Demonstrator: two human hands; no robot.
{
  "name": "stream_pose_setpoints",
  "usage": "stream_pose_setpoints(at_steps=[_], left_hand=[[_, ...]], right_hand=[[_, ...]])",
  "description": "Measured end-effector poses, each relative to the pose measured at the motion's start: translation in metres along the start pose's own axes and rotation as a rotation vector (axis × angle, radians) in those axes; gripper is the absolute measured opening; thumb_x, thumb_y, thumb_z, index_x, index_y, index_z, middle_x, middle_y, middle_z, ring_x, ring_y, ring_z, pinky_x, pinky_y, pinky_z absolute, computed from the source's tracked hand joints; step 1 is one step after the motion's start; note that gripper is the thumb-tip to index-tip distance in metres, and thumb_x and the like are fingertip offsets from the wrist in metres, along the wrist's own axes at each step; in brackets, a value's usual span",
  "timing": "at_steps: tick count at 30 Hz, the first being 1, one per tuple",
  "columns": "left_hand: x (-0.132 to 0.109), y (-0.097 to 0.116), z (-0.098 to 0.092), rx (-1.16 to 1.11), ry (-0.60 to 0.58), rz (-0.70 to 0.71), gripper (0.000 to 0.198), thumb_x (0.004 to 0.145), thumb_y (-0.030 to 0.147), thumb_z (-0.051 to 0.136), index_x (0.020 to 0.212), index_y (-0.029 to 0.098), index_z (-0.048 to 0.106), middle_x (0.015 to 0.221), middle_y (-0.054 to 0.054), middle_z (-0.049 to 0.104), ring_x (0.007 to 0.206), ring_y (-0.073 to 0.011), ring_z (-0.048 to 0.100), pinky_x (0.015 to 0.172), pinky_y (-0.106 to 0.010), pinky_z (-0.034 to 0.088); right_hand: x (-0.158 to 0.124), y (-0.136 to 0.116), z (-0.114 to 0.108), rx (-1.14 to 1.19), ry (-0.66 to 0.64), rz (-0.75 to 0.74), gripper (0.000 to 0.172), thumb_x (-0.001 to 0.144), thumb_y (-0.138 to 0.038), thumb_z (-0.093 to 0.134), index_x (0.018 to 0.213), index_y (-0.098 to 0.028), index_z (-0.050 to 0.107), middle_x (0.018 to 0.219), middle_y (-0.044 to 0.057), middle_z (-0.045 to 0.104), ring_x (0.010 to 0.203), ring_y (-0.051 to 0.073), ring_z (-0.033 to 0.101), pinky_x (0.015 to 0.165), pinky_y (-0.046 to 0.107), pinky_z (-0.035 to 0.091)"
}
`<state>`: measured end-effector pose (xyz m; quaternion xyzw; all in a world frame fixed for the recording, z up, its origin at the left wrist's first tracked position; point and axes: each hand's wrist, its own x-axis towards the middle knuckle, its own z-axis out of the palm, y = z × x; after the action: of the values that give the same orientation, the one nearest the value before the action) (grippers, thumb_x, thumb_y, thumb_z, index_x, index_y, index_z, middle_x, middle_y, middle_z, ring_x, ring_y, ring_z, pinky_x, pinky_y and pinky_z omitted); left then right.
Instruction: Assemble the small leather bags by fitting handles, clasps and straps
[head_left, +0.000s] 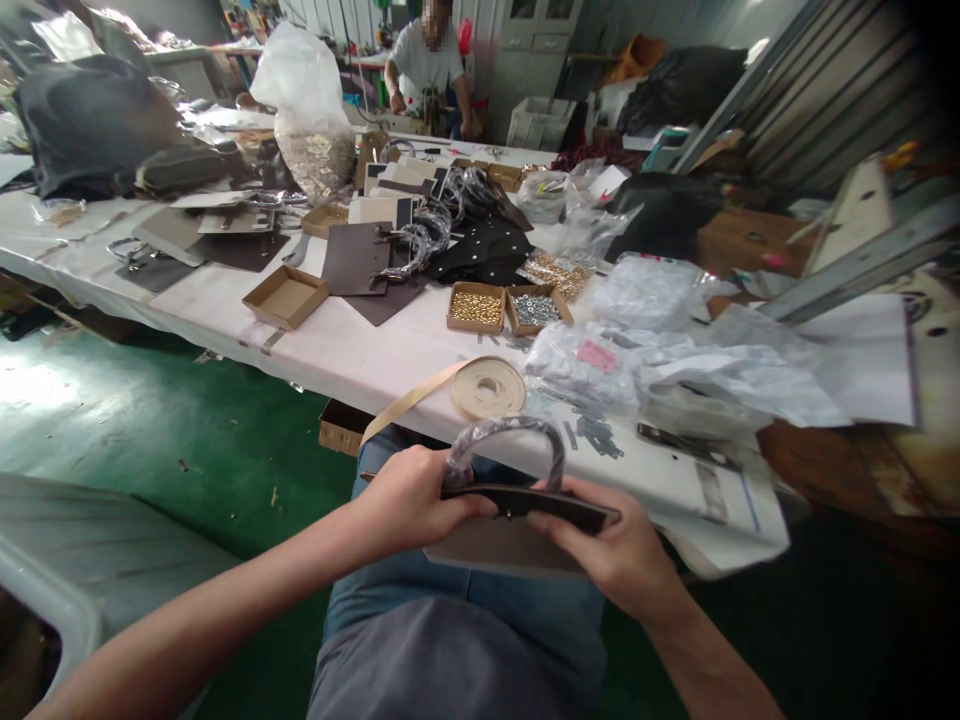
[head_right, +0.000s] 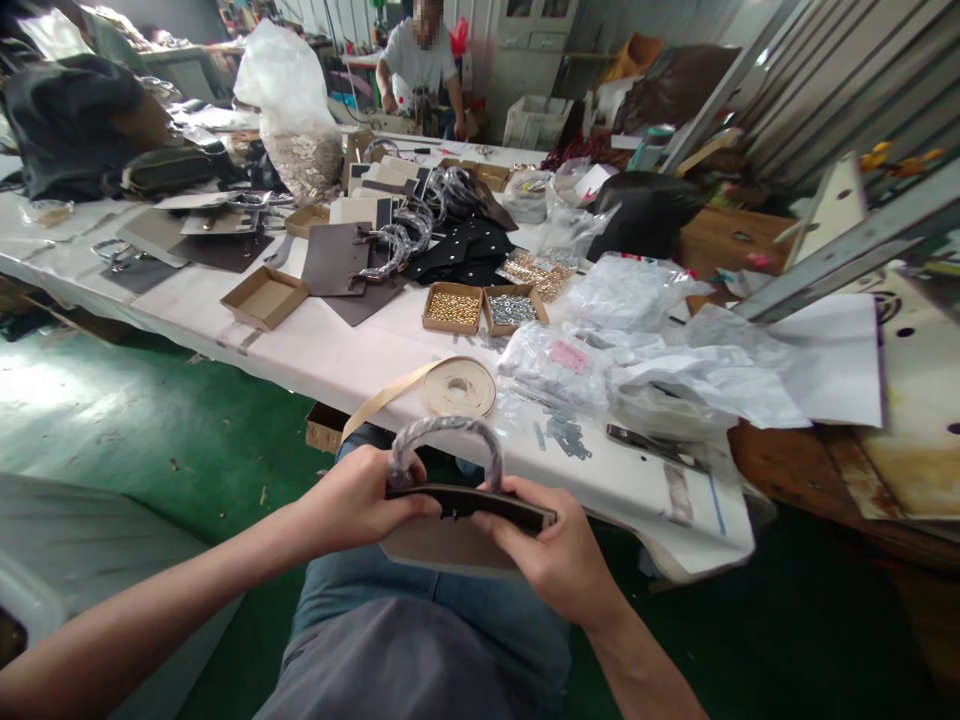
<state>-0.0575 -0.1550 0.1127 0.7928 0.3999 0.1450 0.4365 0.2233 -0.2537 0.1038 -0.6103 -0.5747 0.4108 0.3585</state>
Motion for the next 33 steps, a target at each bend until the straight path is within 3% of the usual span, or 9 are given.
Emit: stream_pose_setpoints(at_steps=[3,6,11,14,16,18,21,27,33], left_hand=[[0.024,-0.001,-0.010,0.128,0.026,-0.070,0.037,0.095,0.056,0.086,0.085,0.021,0.079,0.080,-0.007,0.079,0.071,-0.0237,0.070,0.061,-0.032,0.041],[0.062,-0.004,-0.022,0.172,0.064,-0.074,0.036,0.095,0.055,0.084,0.089,0.020,0.080,0.086,-0.010,0.082,0.076,-0.0254,0.073,0.063,-0.033,0.043],[0.139,-0.016,-0.043,0.347,0.211,-0.155,0.049,0.093,0.063,0.083,0.100,0.015,0.082,0.100,-0.018,0.084,0.090,-0.0309,0.077,0.073,-0.035,0.051],[0.168,-0.026,-0.046,0.395,0.196,-0.241,0.054,0.092,0.067,0.081,0.103,0.014,0.082,0.101,-0.020,0.085,0.088,-0.0320,0.079,0.072,-0.036,0.054],[0.176,-0.035,-0.043,0.361,0.129,-0.313,0.056,0.094,0.067,0.078,0.105,0.013,0.082,0.096,-0.019,0.085,0.075,-0.0300,0.079,0.066,-0.036,0.054],[0.178,-0.043,-0.037,0.312,0.041,-0.382,0.058,0.096,0.068,0.075,0.107,0.011,0.081,0.087,-0.017,0.083,0.060,-0.0273,0.075,0.058,-0.036,0.053],[0.178,-0.054,-0.029,0.297,-0.036,-0.442,0.063,0.097,0.071,0.071,0.105,0.010,0.081,0.079,-0.016,0.081,0.051,-0.0262,0.071,0.054,-0.036,0.052],[0.191,-0.071,-0.040,0.433,0.051,-0.425,0.069,0.092,0.080,0.072,0.103,0.013,0.084,0.083,-0.018,0.082,0.072,-0.0311,0.079,0.067,-0.036,0.054],[0.199,-0.077,-0.051,0.466,0.013,-0.469,0.070,0.085,0.082,0.077,0.104,0.015,0.084,0.096,-0.020,0.085,0.087,-0.0337,0.081,0.073,-0.035,0.054]], right_hand=[[0.024,0.012,-0.005,0.045,0.030,0.106,0.040,0.098,-0.054,0.088,0.119,-0.021,0.087,0.104,0.007,0.088,0.094,0.029,0.083,0.079,0.033,0.064],[0.066,0.013,-0.017,-0.015,0.093,0.088,0.044,0.094,-0.057,0.089,0.118,-0.020,0.087,0.112,0.009,0.089,0.103,0.032,0.083,0.089,0.037,0.063],[0.157,0.016,-0.041,-0.166,0.205,0.030,0.042,0.086,-0.054,0.093,0.106,-0.018,0.087,0.101,0.010,0.088,0.091,0.030,0.079,0.080,0.037,0.058],[0.203,0.031,-0.048,-0.186,0.166,0.022,0.044,0.078,-0.054,0.096,0.099,-0.016,0.086,0.094,0.010,0.086,0.084,0.027,0.076,0.074,0.035,0.054],[0.223,0.043,-0.049,-0.176,0.110,-0.008,0.045,0.076,-0.052,0.096,0.103,-0.017,0.087,0.098,0.009,0.087,0.088,0.027,0.076,0.078,0.034,0.055],[0.235,0.053,-0.048,-0.169,0.047,-0.009,0.044,0.076,-0.050,0.095,0.104,-0.017,0.088,0.100,0.008,0.087,0.089,0.026,0.076,0.079,0.034,0.055],[0.244,0.064,-0.046,-0.197,-0.019,0.066,0.042,0.074,-0.054,0.096,0.090,-0.017,0.084,0.090,0.007,0.084,0.080,0.023,0.069,0.070,0.032,0.049],[0.244,0.075,-0.034,-0.202,0.001,0.215,0.045,0.069,-0.058,0.097,0.079,-0.018,0.077,0.081,0.003,0.078,0.071,0.019,0.062,0.063,0.030,0.043],[0.243,0.076,-0.027,-0.331,0.008,0.230,0.049,0.071,-0.063,0.096,0.080,-0.019,0.078,0.078,0.003,0.076,0.069,0.020,0.063,0.060,0.031,0.040]])
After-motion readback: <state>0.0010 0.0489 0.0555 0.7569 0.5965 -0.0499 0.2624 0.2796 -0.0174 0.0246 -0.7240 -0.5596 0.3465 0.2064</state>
